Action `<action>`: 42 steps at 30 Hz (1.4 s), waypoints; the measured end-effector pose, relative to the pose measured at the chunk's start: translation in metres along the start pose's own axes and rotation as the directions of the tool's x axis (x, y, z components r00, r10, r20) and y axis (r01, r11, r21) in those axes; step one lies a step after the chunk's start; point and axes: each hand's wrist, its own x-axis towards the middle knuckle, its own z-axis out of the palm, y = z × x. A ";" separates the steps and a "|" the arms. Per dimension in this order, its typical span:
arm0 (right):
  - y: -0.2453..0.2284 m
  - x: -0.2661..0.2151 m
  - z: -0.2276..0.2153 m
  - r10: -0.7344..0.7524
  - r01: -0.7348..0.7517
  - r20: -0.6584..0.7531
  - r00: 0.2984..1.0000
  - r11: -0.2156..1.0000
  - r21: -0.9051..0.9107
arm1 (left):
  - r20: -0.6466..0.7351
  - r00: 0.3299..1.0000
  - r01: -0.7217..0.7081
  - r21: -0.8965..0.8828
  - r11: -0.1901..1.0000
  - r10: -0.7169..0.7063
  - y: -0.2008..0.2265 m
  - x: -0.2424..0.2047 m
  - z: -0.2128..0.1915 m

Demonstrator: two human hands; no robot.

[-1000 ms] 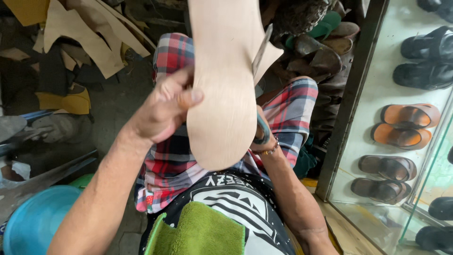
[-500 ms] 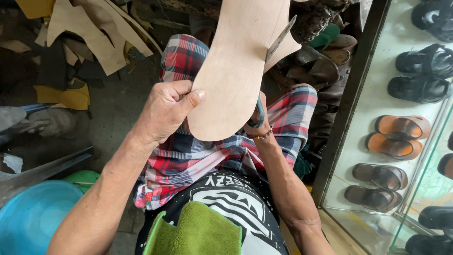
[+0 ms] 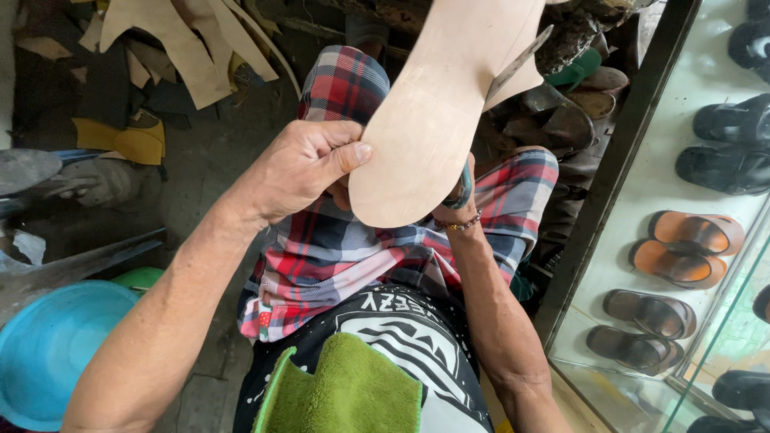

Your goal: The person cuts a light-colored leather piece into a shoe insole shape using shears. The person holds the leather with the left hand and trims the edges with the right hand, rotating the piece to follow the outline.

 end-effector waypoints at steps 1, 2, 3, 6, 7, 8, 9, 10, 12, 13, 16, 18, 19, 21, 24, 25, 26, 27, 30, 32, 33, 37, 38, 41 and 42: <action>0.000 0.001 -0.001 0.000 0.000 -0.001 1.000 1.000 0.000 | 0.001 1.000 -0.001 0.000 1.000 0.001 0.001 -0.006 0.002; 0.001 0.002 -0.001 -0.026 0.025 0.035 0.999 0.998 0.049 | 0.017 1.000 0.027 -0.142 0.989 -0.025 0.001 -0.012 0.005; 0.002 0.003 -0.002 -0.054 0.047 0.070 0.996 0.994 0.100 | 0.036 0.998 0.056 -0.281 0.958 -0.048 0.001 -0.018 0.007; 0.003 0.001 -0.004 -0.122 0.094 0.132 0.984 0.975 0.202 | 0.029 0.999 0.028 -0.555 0.832 -0.014 -0.028 -0.030 0.015; 0.003 0.000 -0.004 -0.124 0.096 0.132 0.984 0.975 0.201 | 0.029 0.999 0.026 -0.555 0.832 -0.012 -0.033 -0.032 0.022; 0.003 0.000 -0.003 -0.162 0.117 0.163 0.973 0.960 0.253 | -0.022 1.000 -0.015 -0.607 0.794 0.001 -0.039 -0.035 0.028; 0.003 0.000 -0.002 -0.201 0.136 0.192 0.961 0.943 0.305 | -0.075 0.997 -0.058 -0.655 0.753 0.012 -0.044 -0.037 0.035; 0.003 -0.001 0.000 -0.201 0.135 0.196 0.960 0.942 0.307 | -0.079 0.997 -0.060 -0.654 0.754 0.010 -0.047 -0.037 0.042; 0.002 0.000 0.003 -0.279 0.160 0.248 0.928 0.897 0.411 | -0.193 0.980 -0.159 -0.630 0.760 0.045 -0.051 -0.036 0.057; 0.001 0.000 0.005 -0.283 0.165 0.247 0.927 0.897 0.410 | -0.194 0.980 -0.163 -0.628 0.761 0.050 -0.047 -0.032 0.062; -0.003 -0.004 0.012 -0.369 0.190 0.281 0.886 0.841 0.506 | -0.350 0.935 -0.233 -0.469 0.852 0.063 -0.036 -0.017 0.073; -0.007 -0.006 0.016 -0.457 0.206 0.301 0.837 0.773 0.600 | -0.452 0.886 -0.305 -0.394 0.867 0.106 -0.031 -0.003 0.070; -0.007 -0.014 0.016 -0.464 0.215 0.296 0.835 0.770 0.601 | -0.449 0.886 -0.309 -0.388 0.868 0.115 -0.032 0.003 0.065; -0.008 -0.030 0.014 -0.556 0.230 0.300 0.775 0.691 0.686 | -0.532 0.810 -0.423 -0.240 0.873 0.247 -0.033 0.017 0.054; -0.012 -0.043 0.007 -0.664 0.245 0.294 0.688 0.593 0.767 | -0.659 0.701 -0.534 -0.231 0.813 0.273 0.001 0.030 0.045; -0.016 -0.056 0.007 -0.675 0.256 0.289 0.679 0.587 0.768 | -0.658 0.696 -0.543 -0.220 0.811 0.288 0.008 0.033 0.044; -0.020 -0.073 0.009 -0.635 0.161 0.322 0.702 0.583 0.796 | -0.675 0.674 -0.546 -0.184 0.817 0.299 0.014 0.035 0.043; -0.023 -0.089 0.011 -0.594 0.065 0.359 0.720 0.572 0.818 | -0.693 0.652 -0.549 -0.149 0.823 0.310 0.020 0.036 0.042; -0.012 -0.127 -0.002 -0.445 -0.311 0.580 0.682 0.541 0.781 | -0.615 0.714 -0.543 -0.184 0.819 0.335 0.009 0.040 0.014; -0.043 -0.133 -0.030 -0.426 -0.237 0.667 0.611 0.706 0.667 | -0.588 0.706 -0.542 -0.090 0.836 0.395 0.026 0.039 0.008; -0.059 -0.135 -0.044 -0.378 -0.143 0.747 0.547 0.837 0.528 | -0.558 0.701 -0.535 0.001 0.845 0.444 0.034 0.039 0.005; -0.076 -0.155 -0.086 -0.413 0.122 0.705 0.577 0.897 0.425 | -0.360 0.716 -0.435 0.441 0.785 0.598 0.085 0.020 -0.003; -0.060 -0.159 -0.097 -0.665 0.304 0.497 0.557 0.720 0.623 | -0.236 0.793 -0.421 0.454 0.785 0.561 0.096 0.016 -0.003; -0.121 -0.158 -0.120 -0.709 0.474 0.244 0.662 0.648 0.596 | -0.031 0.909 -0.347 0.495 0.797 0.415 0.118 0.007 -0.001; -0.159 -0.156 -0.127 -0.531 0.405 0.214 0.820 0.802 0.439 | 0.030 0.952 -0.276 0.525 0.805 0.306 0.123 0.004 0.001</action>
